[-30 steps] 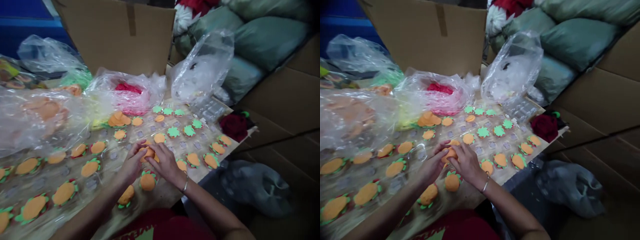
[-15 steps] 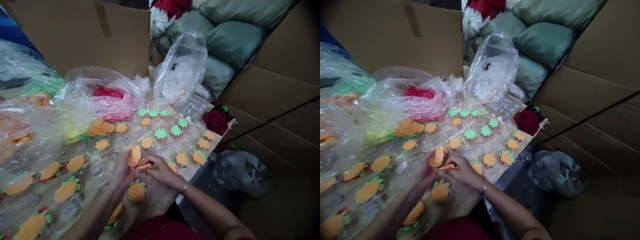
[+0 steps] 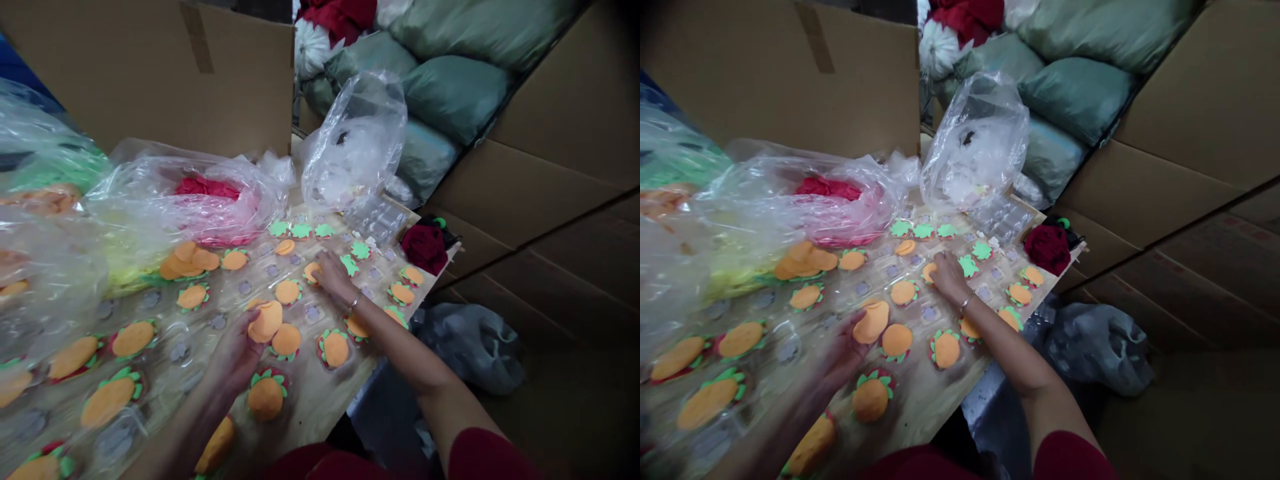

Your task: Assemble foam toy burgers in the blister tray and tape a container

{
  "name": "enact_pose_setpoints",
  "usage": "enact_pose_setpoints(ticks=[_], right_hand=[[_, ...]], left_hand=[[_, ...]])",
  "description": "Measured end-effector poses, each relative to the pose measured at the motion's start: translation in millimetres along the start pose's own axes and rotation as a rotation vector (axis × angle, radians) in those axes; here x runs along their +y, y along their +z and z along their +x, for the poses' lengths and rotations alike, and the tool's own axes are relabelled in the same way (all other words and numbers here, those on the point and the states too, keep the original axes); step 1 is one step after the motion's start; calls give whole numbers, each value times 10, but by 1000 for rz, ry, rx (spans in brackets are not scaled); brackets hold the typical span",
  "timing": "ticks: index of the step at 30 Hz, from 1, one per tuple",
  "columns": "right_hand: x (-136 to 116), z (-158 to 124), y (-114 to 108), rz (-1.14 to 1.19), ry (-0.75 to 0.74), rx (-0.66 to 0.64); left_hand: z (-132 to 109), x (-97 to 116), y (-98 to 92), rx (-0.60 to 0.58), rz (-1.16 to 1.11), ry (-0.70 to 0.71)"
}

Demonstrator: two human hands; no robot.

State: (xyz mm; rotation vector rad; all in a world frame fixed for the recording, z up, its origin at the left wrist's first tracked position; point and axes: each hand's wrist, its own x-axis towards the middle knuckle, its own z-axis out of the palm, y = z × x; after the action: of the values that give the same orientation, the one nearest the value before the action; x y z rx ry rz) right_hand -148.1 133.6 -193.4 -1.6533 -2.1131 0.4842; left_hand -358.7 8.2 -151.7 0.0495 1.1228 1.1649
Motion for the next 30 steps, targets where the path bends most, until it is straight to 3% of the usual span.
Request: enact_pose_setpoints(ticks=[3,6,8,11,13,15,17,19,24,27,30], right_hand=[[-191,-228,-86,-65,-310,99],[-390,-479,-185,42,-710,-50],[-459,-606,-223,143,-801,-142],[-405,-685,-218,474,-678,-288],[-286,-677,-190,800,-451,-373],[-140,-639,-168,1072,-167,-363],[14,-571,-179,1176,64,-281],[177,-467,-238,1074,197,-216],[593,-167,-448,247,302,-69],[714,-102,-474,97,321,-42],[656,-145,-470,-135,320,-47]], left_hand=[[-30,19,52,-38,-16,2],[-58,24,113,-92,0,-11],[-76,14,127,-148,48,-31],[-91,-9,107,-269,144,-88],[-83,-23,97,-338,187,-126],[-62,-35,111,-365,207,-140],[-39,-49,146,-363,213,-127],[-22,-61,183,-330,224,-106],[4,-77,194,-304,281,-82],[22,-90,173,-337,305,-96],[19,-104,177,-295,310,-80]])
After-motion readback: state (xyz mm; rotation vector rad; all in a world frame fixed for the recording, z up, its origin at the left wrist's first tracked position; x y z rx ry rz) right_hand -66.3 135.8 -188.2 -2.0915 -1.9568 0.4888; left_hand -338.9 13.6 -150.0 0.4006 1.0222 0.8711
